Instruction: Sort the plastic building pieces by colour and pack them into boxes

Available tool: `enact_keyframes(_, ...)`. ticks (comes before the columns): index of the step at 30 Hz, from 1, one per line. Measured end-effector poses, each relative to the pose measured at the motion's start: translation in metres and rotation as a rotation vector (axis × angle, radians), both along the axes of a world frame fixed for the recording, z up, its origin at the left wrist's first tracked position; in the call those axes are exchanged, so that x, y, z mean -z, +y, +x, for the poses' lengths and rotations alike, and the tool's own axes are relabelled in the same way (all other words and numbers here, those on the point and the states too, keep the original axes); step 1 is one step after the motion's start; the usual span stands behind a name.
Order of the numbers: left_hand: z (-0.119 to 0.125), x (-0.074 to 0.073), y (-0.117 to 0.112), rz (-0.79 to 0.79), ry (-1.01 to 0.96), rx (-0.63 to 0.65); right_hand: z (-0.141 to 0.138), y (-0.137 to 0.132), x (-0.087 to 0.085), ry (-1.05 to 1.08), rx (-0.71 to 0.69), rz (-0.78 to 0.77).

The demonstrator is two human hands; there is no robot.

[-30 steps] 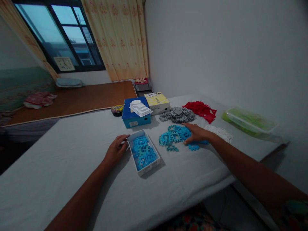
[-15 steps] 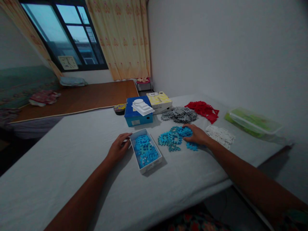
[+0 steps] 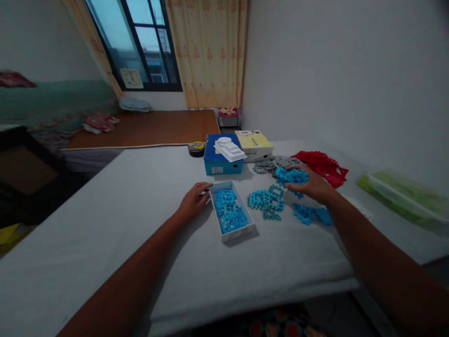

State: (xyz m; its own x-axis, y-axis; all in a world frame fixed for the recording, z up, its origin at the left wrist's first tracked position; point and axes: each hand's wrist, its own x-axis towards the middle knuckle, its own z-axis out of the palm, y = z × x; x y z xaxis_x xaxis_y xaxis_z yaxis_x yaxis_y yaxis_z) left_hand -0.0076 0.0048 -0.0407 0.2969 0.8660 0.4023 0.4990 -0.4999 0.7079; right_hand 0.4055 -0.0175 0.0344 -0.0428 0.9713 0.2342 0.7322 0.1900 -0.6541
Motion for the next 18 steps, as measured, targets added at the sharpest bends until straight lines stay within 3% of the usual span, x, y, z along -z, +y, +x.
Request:
enact_keyframes(4, 0.001, 0.001, 0.000, 0.022, 0.031, 0.010, -0.061, -0.005, -0.018, 0.121, -0.197, -0.043)
enact_keyframes(7, 0.001, 0.002, 0.000, 0.043, 0.034, 0.017, -0.115, -0.007, -0.017, 0.134, -0.346, -0.087)
enact_keyframes(10, 0.000, 0.004, -0.001, 0.056, 0.029, 0.032, -0.156, -0.006, -0.011, 0.026, -0.383, -0.096)
enact_keyframes(14, -0.001, 0.005, -0.001, 0.065, 0.042, 0.034, -0.168, -0.008, -0.009, -0.130, -0.358, -0.073)
enact_keyframes(18, -0.001, 0.005, 0.000, 0.071, 0.049, 0.032, -0.157, -0.016, -0.008, -0.201, -0.478, -0.041)
